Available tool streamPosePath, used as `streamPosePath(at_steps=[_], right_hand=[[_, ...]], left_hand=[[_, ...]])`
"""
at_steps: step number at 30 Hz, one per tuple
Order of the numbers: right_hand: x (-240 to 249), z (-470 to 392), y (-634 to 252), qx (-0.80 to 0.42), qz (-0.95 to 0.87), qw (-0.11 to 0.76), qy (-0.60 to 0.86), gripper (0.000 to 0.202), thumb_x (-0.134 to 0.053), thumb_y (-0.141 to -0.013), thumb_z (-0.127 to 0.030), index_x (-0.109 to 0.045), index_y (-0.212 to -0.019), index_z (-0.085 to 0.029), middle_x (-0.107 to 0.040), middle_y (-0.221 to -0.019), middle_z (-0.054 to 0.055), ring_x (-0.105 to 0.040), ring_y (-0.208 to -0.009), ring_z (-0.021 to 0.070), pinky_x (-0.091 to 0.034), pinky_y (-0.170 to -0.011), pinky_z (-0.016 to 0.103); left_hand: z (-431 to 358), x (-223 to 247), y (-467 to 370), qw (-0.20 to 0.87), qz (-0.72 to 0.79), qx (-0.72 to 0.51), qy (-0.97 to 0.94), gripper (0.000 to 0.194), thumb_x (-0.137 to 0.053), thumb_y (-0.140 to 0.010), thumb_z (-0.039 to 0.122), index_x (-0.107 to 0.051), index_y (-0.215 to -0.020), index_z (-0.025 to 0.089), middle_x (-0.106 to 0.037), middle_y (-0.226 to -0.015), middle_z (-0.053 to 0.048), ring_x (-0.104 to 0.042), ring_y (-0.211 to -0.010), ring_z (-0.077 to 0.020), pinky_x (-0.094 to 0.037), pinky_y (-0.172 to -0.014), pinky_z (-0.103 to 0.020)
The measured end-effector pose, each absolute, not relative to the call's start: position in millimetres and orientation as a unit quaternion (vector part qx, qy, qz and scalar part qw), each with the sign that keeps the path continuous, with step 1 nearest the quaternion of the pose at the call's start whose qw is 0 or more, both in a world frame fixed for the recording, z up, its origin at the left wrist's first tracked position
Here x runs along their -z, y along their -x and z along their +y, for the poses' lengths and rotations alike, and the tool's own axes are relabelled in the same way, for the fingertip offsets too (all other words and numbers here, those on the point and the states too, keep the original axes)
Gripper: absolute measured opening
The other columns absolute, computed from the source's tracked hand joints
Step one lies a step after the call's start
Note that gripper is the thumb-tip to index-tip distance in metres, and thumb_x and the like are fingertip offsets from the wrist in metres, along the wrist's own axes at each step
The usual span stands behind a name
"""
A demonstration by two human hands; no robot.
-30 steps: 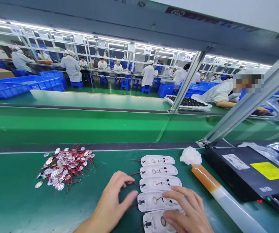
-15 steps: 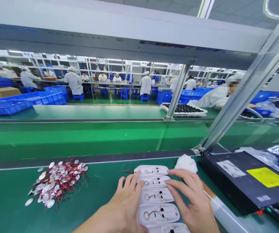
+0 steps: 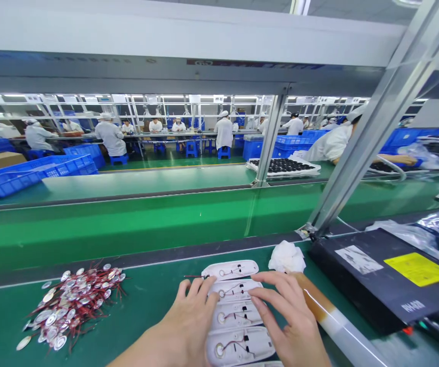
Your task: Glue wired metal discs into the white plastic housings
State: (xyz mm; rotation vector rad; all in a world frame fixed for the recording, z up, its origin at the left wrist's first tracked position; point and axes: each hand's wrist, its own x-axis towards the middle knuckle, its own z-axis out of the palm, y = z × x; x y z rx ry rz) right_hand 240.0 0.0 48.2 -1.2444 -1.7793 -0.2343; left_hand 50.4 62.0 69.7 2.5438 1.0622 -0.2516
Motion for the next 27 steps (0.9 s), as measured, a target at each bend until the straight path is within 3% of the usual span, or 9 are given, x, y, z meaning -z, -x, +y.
streamPosePath(at_steps=[3, 8, 13, 19, 27], right_hand=[[-48.6, 1.2, -236.8, 0.096, -0.711, 0.479, 0.505, 0.015, -0.046, -0.092, -0.016, -0.059, -0.086, -0.021, -0.059, -0.096, 0.006, -0.053, -0.089, 0.0216, -0.048, -0.072, 0.036], [-37.4, 1.7, -237.8, 0.067, -0.702, 0.498, 0.505, 0.013, -0.046, -0.093, -0.018, -0.059, -0.088, -0.021, -0.057, -0.100, 0.005, -0.050, -0.094, 0.0225, -0.045, -0.075, 0.036], [-36.4, -0.2, -243.2, 0.053, -0.719, 0.467, 0.512, 0.010, -0.049, -0.092, -0.017, -0.058, -0.091, -0.021, -0.056, -0.102, 0.005, -0.049, -0.095, 0.0219, -0.045, -0.077, 0.036], [-36.7, -0.2, -242.0, 0.044, -0.704, 0.485, 0.518, 0.011, -0.047, -0.092, -0.017, -0.057, -0.091, -0.021, -0.056, -0.101, 0.006, -0.049, -0.095, 0.0238, -0.044, -0.077, 0.039], [-32.3, -2.1, -240.6, 0.033, -0.681, 0.511, 0.523, 0.011, -0.046, -0.092, -0.016, -0.056, -0.091, -0.021, -0.056, -0.100, 0.006, -0.049, -0.095, 0.0230, -0.041, -0.080, 0.040]], left_hand=[[62.1, -74.6, -52.7, 0.171, 0.381, 0.090, -0.904, 0.089, -0.069, -0.047, 0.050, -0.051, -0.123, 0.006, -0.036, -0.140, -0.023, -0.034, -0.125, -0.0414, -0.022, -0.104, -0.059], [61.2, -75.1, -54.0, 0.169, 0.373, 0.117, -0.905, 0.092, -0.068, -0.047, 0.052, -0.048, -0.124, 0.006, -0.023, -0.146, -0.024, -0.031, -0.128, -0.0415, -0.021, -0.105, -0.059], [60.7, -67.6, -54.5, 0.157, 0.374, 0.082, -0.910, 0.090, -0.068, -0.048, 0.052, -0.048, -0.123, 0.006, -0.035, -0.140, -0.025, -0.033, -0.126, -0.0425, -0.021, -0.104, -0.059], [59.0, -69.1, -54.4, 0.138, 0.366, 0.111, -0.914, 0.094, -0.067, -0.048, 0.050, -0.046, -0.125, 0.001, -0.031, -0.141, -0.028, -0.032, -0.126, -0.0438, -0.021, -0.104, -0.060], [56.3, -62.7, -49.4, 0.153, 0.372, 0.062, -0.914, 0.087, -0.072, -0.043, 0.049, -0.053, -0.117, 0.006, -0.039, -0.135, -0.025, -0.035, -0.122, -0.0433, -0.022, -0.104, -0.058]])
